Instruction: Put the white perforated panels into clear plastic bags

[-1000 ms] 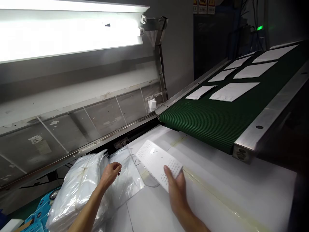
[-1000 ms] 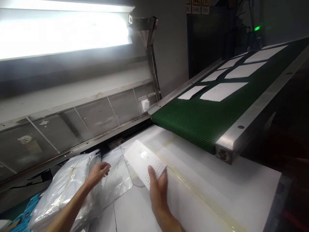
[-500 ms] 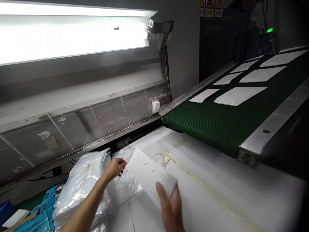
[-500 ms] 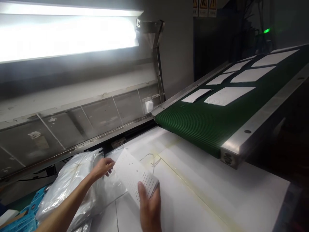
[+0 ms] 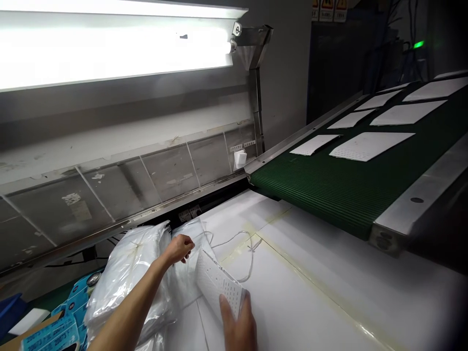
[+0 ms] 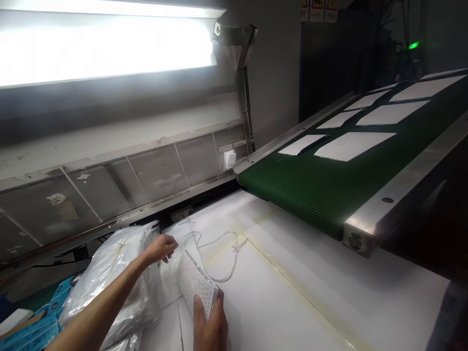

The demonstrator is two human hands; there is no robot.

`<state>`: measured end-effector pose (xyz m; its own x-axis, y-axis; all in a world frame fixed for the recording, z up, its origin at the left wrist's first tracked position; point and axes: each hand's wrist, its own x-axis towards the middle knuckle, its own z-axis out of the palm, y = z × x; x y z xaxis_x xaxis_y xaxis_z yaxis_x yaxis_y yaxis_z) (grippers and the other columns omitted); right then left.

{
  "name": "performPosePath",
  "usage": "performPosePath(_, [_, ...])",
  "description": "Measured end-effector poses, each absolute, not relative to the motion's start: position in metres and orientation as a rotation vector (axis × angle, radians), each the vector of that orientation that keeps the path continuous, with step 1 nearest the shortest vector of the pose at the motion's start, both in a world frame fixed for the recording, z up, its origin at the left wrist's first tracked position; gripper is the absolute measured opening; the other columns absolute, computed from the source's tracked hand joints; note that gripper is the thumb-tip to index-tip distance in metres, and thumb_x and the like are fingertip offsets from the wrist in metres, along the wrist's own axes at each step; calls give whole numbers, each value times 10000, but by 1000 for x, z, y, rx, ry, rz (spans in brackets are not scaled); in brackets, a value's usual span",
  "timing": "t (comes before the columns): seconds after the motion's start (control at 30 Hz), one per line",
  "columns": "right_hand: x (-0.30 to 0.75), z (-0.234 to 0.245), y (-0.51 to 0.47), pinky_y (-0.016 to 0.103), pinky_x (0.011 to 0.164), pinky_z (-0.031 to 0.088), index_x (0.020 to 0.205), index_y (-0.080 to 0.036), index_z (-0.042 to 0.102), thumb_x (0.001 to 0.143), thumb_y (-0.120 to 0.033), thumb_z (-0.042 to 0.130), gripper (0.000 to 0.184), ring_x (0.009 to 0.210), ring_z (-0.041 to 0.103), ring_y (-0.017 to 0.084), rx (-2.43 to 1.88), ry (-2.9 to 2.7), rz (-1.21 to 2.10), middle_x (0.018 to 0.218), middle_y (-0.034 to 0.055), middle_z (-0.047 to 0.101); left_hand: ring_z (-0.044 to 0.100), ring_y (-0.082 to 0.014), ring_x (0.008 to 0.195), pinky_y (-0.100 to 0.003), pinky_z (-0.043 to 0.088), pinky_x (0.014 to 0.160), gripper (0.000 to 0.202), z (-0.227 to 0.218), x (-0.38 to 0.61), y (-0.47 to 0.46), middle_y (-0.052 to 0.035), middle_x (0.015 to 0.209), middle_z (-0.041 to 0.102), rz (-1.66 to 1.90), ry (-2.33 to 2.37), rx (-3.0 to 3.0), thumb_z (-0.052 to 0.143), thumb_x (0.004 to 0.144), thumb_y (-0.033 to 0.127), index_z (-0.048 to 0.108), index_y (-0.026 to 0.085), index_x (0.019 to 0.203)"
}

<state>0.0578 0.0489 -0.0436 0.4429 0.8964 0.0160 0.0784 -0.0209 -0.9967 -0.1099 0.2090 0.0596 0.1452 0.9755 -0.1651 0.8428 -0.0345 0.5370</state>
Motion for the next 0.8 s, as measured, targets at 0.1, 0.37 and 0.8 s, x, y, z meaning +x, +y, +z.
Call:
performPosePath(0.1, [63,-44,49,442,902,458,1132,-137,471,799,-595,431,568,1062,583,347,-1454,-967,844,1122,198,634,573,-89,546,-226,501,486,263,58,-110,206,30,652,582,348,1726,1953,497,892,371,586,130,839])
performPosePath(0.37, [83,-13,63,357,937,466,1247,-182,447,856,-464,456,482,1126,569,257,-1255,-1119,1014,1212,118,612,504,-81,486,-231,427,474,259,59,-104,193,37,629,560,382,1787,2170,457,901,350,587,144,814])
performPosePath(0.8, [87,7,83,324,874,508,1208,-149,523,849,-383,482,431,1044,626,241,-1146,-1029,820,1125,115,665,510,-129,543,-247,292,513,240,70,-76,170,39,599,553,556,1723,2358,347,884,336,447,232,692])
